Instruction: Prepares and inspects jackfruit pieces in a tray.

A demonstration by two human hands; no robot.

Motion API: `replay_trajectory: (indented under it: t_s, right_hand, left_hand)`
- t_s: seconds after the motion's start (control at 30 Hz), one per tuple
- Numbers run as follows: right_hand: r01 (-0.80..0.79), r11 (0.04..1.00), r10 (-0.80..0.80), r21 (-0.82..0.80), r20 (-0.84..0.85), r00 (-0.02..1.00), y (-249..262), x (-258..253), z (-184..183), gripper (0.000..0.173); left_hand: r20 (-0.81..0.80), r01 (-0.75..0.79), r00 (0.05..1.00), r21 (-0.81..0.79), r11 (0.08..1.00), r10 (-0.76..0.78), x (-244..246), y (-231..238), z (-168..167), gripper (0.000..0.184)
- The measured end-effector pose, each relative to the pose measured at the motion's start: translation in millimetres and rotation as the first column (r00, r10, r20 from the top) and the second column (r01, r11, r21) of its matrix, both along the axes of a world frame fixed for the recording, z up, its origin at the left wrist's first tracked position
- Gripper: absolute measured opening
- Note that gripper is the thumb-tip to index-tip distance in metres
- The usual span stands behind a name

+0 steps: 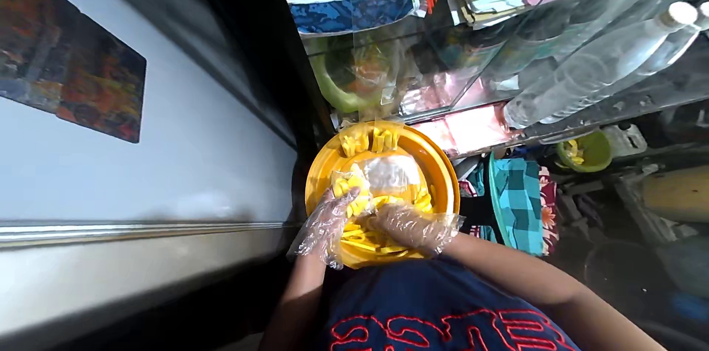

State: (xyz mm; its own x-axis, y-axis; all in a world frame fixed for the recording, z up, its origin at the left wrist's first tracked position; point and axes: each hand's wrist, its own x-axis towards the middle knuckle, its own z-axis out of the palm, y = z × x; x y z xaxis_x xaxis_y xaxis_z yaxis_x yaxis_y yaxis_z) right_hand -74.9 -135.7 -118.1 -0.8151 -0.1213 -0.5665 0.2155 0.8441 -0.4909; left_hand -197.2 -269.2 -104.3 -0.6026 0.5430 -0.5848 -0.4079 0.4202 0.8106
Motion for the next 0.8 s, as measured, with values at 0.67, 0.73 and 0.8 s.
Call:
replay_trajectory:
  t_s: [0.67, 0.73, 0.8]
  right_hand:
    - [0.141, 0.912, -0.177, -0.386, -0.058, 0.983, 27, 0, 6, 0.022]
    - [0.292, 0.825, -0.29, -0.483, 0.082, 0.954, 43, 4, 16, 0.019]
    - [0.446, 0.7, -0.427, -0.558, 0.173, 0.888, 59, 11, 30, 0.014]
  left_hand:
    - [-0.252, 0.232, 0.93, -0.156, 0.96, -0.266, -8, -6, 10, 0.039]
    - [-0.232, 0.239, 0.933, -0.177, 0.955, -0.276, -9, -6, 12, 0.042]
    - [-0.21, 0.261, 0.932, -0.172, 0.95, -0.294, -10, -8, 13, 0.043]
